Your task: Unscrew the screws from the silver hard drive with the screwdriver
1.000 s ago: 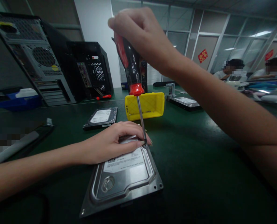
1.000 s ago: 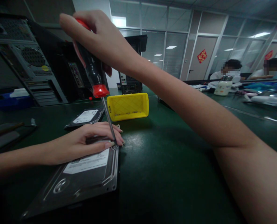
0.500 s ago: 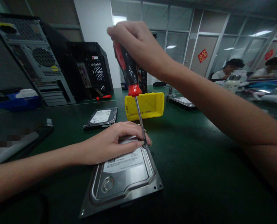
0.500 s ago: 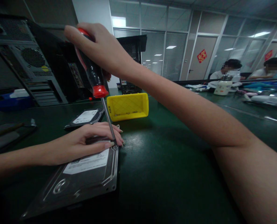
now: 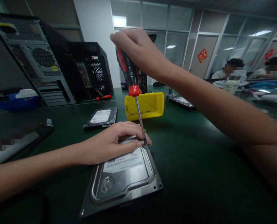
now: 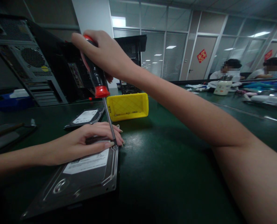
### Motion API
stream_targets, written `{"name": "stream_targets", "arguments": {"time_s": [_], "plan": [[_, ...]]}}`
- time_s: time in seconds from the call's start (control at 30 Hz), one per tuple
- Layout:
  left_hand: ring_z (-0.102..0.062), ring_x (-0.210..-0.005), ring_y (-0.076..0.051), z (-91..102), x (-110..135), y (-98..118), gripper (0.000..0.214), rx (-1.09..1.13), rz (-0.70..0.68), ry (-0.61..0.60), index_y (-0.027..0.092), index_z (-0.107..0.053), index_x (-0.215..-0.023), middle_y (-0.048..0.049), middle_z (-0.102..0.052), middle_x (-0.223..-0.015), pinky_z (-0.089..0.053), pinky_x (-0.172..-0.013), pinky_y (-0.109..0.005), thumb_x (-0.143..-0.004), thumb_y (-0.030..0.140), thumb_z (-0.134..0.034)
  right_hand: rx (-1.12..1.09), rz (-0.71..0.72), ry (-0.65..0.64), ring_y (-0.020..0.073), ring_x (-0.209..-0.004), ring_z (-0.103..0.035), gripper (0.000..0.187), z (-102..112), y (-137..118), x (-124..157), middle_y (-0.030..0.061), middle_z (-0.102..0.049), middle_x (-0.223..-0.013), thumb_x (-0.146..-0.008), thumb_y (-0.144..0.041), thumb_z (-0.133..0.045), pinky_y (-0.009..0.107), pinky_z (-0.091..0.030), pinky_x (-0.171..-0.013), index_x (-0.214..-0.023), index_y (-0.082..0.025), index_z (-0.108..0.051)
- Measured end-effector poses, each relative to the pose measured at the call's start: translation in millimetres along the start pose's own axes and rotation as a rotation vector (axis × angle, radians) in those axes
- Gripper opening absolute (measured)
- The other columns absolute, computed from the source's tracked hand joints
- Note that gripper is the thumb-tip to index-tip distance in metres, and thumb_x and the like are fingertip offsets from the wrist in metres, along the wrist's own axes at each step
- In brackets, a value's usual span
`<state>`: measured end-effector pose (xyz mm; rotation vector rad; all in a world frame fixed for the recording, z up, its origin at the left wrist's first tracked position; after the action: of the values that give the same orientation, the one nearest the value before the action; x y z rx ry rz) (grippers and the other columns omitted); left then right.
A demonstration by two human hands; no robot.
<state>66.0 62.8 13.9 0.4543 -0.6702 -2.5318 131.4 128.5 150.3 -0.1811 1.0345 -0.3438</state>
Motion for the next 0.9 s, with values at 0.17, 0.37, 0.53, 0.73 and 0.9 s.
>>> {"name": "stream_targets", "arguments": {"time_s": [0.17, 0.37, 0.53, 0.73, 0.9], "plan": [[-0.055, -0.109, -0.018, -0.4, 0.9, -0.1, 0.020, 0.000, 0.003, -0.002, 0.020, -0.066, -0.104, -0.0014, -0.065, -0.109, -0.040, -0.101, -0.030, -0.094, 0.017, -0.050, 0.049, -0.045, -0.033, -0.0006, -0.045, -0.046, 0.037, 0.1, 3.6, 2.2, -0.0018, -0.052, -0.060, -0.088, -0.039, -0.032, 0.012, -0.035, -0.045, -0.071, -0.011, -0.049], [-0.055, -0.110, -0.016, 0.0, 0.4, 0.2, 0.019, -0.005, -0.004, 0.001, 0.020, -0.065, -0.105, 0.0001, -0.064, -0.109, -0.040, -0.100, -0.027, -0.094, 0.017, -0.050, 0.096, -0.080, -0.037, -0.0020, -0.049, -0.047, 0.032, 2.5, 5.5, 1.8, -0.0024, -0.054, -0.064, -0.086, -0.036, -0.033, 0.009, -0.036, -0.048, -0.071, -0.014, -0.049], [-0.055, -0.110, -0.014, 0.1, 0.3, 0.0, 0.019, -0.010, -0.002, -0.003, 0.021, -0.065, -0.105, 0.0017, -0.064, -0.109, -0.039, -0.100, -0.024, -0.094, 0.017, -0.050, 0.097, -0.095, -0.039, -0.0027, -0.051, -0.046, 0.032, 3.0, 5.6, 1.6, -0.0024, -0.055, -0.065, -0.087, -0.036, -0.033, 0.007, -0.036, -0.049, -0.071, -0.014, -0.050], [-0.055, -0.110, -0.013, -0.2, 0.4, -0.2, 0.019, -0.018, -0.002, -0.004, 0.021, -0.064, -0.105, 0.0023, -0.063, -0.110, -0.038, -0.100, -0.023, -0.094, 0.017, -0.049, 0.084, -0.078, -0.007, -0.0025, -0.050, -0.043, 0.036, 2.2, 5.9, 1.5, -0.0014, -0.053, -0.062, -0.088, -0.035, -0.034, 0.006, -0.033, -0.048, -0.071, -0.009, -0.052], [-0.054, -0.110, -0.013, -1.2, 1.0, 0.0, 0.019, -0.019, -0.001, -0.009, 0.021, -0.064, -0.106, 0.0023, -0.063, -0.110, -0.038, -0.100, -0.023, -0.095, 0.017, -0.049, 0.060, -0.051, 0.007, -0.0021, -0.051, -0.043, 0.039, 1.1, 4.7, 1.9, -0.0003, -0.051, -0.060, -0.089, -0.035, -0.033, 0.007, -0.033, -0.049, -0.071, -0.006, -0.052]]}}
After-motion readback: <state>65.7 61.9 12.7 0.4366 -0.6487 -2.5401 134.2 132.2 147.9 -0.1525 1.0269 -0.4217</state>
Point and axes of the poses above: each hand's wrist, its own x-axis away from the middle knuckle, its own z-axis out of the back of the hand, y = z × x, the point moved 6 cm from there along -x, towards the middle knuckle
